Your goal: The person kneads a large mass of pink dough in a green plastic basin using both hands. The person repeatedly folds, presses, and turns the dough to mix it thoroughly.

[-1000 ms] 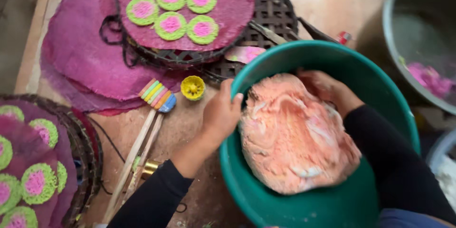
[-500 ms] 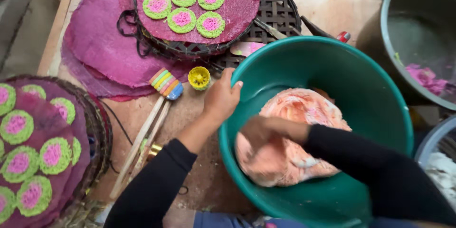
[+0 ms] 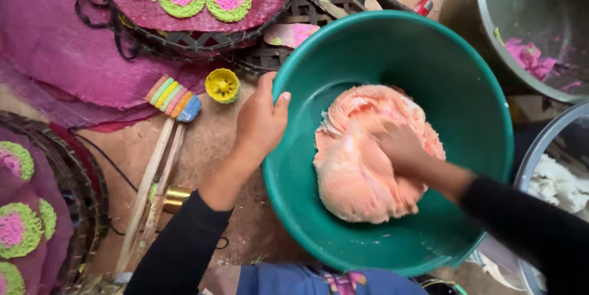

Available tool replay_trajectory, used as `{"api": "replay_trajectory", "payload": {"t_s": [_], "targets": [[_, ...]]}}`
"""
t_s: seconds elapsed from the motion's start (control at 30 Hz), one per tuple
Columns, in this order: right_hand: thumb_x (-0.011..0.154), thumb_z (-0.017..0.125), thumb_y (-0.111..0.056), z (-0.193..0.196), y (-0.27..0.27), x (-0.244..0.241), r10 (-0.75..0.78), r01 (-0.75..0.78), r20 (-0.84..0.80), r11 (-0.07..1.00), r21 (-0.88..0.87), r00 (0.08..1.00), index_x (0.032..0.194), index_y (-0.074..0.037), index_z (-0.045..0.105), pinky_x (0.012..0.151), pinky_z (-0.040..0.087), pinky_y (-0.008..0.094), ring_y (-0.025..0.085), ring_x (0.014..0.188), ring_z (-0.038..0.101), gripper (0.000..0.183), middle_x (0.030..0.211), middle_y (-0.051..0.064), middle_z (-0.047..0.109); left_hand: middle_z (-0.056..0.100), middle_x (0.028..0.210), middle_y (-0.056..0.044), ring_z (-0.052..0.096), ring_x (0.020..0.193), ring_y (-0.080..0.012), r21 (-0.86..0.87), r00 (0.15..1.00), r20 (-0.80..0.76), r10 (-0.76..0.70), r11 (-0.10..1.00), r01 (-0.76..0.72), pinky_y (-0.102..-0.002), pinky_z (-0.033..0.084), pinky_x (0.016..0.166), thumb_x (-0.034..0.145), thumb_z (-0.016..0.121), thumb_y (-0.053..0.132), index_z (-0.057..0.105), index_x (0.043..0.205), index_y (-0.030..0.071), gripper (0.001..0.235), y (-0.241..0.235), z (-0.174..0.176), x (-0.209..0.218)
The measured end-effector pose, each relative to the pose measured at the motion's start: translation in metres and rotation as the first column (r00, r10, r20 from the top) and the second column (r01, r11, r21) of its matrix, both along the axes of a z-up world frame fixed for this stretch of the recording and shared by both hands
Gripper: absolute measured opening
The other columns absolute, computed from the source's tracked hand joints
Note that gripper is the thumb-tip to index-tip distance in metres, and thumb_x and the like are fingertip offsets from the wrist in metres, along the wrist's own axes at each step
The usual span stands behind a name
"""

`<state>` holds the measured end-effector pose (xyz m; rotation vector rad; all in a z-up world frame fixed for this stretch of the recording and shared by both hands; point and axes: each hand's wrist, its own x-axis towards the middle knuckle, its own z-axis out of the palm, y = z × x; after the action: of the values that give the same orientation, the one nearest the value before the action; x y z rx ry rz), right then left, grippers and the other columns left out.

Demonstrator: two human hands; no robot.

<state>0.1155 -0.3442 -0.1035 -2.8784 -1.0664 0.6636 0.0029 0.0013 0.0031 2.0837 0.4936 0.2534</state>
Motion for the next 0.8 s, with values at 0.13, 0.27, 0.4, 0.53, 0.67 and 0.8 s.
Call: {"api": "replay_trajectory", "payload": {"t_s": [0.13,0.27,0.4,0.53,0.67,0.8], "targets": [[0.088,0.066,-0.031,-0.053,0.049,0.056,0.035,-0.033,0.018,0.998,-0.062,0.999,0.117,-0.017,0.077,0.101,0.046,0.042,0.034,0.117,0.058,0.034,0.126,0.013,0.067,0.073,0.095,-0.022,0.070,0.087,-0.0443,0.052,1.000,0.031,0.003,0.999,-0.005,-0.053,0.052,0.073,0.097,0.062,0.022,0.055,0.130,0.010,0.035,0.000,-0.009,0.005],[0.088,0.069,-0.035,-0.040,0.068,0.074,0.148,-0.145,0.023,0.984,-0.102,0.989,0.117,-0.015,0.076,0.098,0.048,0.041,0.033,0.113,0.061,0.036,0.122,0.014,0.068,0.073,0.099,-0.022,0.070,0.091,-0.0435,0.045,0.997,0.080,0.018,0.999,-0.021,-0.052,0.053,0.076,0.096,0.063,0.024,0.056,0.130,0.010,0.037,0.000,-0.020,-0.008],[0.087,0.071,-0.039,0.038,0.050,0.079,0.355,-0.355,-0.004,0.935,-0.022,0.935,0.116,-0.013,0.076,0.095,0.050,0.040,0.031,0.109,0.064,0.039,0.119,0.014,0.070,0.072,0.101,-0.023,0.070,0.093,-0.0428,0.021,0.995,0.097,0.021,1.000,-0.023,-0.052,0.054,0.077,0.094,0.064,0.025,0.056,0.130,0.010,0.040,0.009,-0.009,0.008],[0.086,0.074,-0.042,0.088,0.027,-0.001,0.451,-0.447,-0.160,0.892,0.062,0.878,0.115,-0.011,0.076,0.091,0.052,0.039,0.030,0.104,0.066,0.043,0.115,0.014,0.072,0.073,0.105,-0.022,0.071,0.097,-0.0416,-0.002,0.982,0.187,-0.004,1.000,0.004,-0.050,0.055,0.080,0.097,0.064,0.025,0.056,0.130,0.009,0.038,0.000,-0.024,-0.009],[0.087,0.074,-0.061,0.094,0.080,-0.074,0.037,-0.123,-0.278,0.947,-0.297,0.960,0.100,-0.007,0.079,0.090,0.053,0.040,0.032,0.098,0.070,0.056,0.101,0.014,0.074,0.072,0.099,-0.023,0.070,0.090,-0.0424,-0.031,0.997,0.075,0.012,0.999,-0.009,-0.051,0.054,0.076,0.095,0.064,0.025,0.054,0.133,0.011,0.041,0.005,-0.016,0.000],[0.082,0.074,-0.056,0.054,0.118,-0.046,-0.012,0.012,-0.186,1.000,-0.002,0.982,0.099,-0.009,0.078,0.089,0.053,0.042,0.033,0.097,0.070,0.050,0.098,0.016,0.074,0.073,0.098,-0.023,0.070,0.088,-0.0432,-0.028,0.999,0.050,0.012,1.000,-0.010,-0.053,0.052,0.074,0.097,0.063,0.025,0.054,0.134,0.012,0.041,0.000,-0.027,-0.006]]}}
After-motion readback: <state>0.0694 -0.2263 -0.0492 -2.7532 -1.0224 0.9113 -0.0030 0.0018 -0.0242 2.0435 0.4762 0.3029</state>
